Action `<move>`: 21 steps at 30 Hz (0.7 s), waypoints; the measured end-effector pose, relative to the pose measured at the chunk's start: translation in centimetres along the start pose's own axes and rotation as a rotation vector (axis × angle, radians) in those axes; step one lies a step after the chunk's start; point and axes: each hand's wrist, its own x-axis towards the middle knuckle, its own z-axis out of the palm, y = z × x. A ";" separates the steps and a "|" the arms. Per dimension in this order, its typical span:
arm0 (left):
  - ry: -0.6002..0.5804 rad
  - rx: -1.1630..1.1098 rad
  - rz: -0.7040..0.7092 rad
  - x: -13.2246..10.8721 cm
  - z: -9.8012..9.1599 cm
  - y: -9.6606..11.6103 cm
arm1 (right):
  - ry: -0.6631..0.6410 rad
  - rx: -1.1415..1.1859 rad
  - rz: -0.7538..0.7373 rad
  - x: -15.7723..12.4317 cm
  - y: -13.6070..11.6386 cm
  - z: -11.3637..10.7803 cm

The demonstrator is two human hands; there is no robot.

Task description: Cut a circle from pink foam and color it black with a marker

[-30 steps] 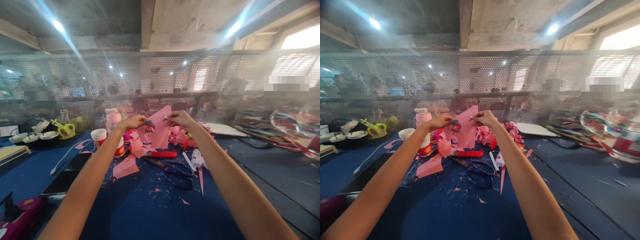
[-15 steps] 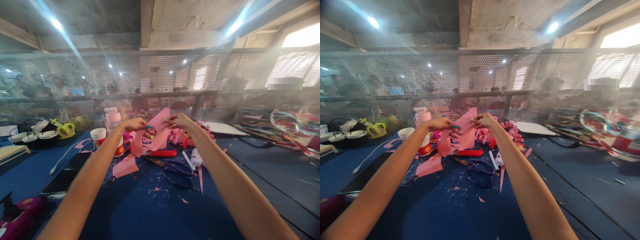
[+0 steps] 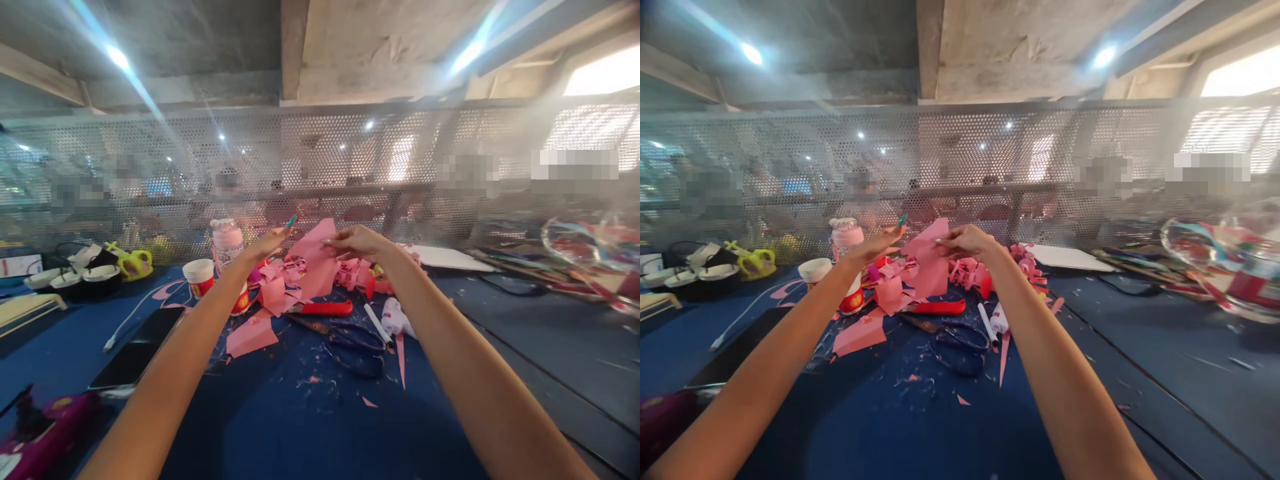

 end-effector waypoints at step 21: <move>0.267 -0.089 -0.180 -12.8 7.4 -1.0 | 0.178 0.321 0.015 -14.9 10.2 11.0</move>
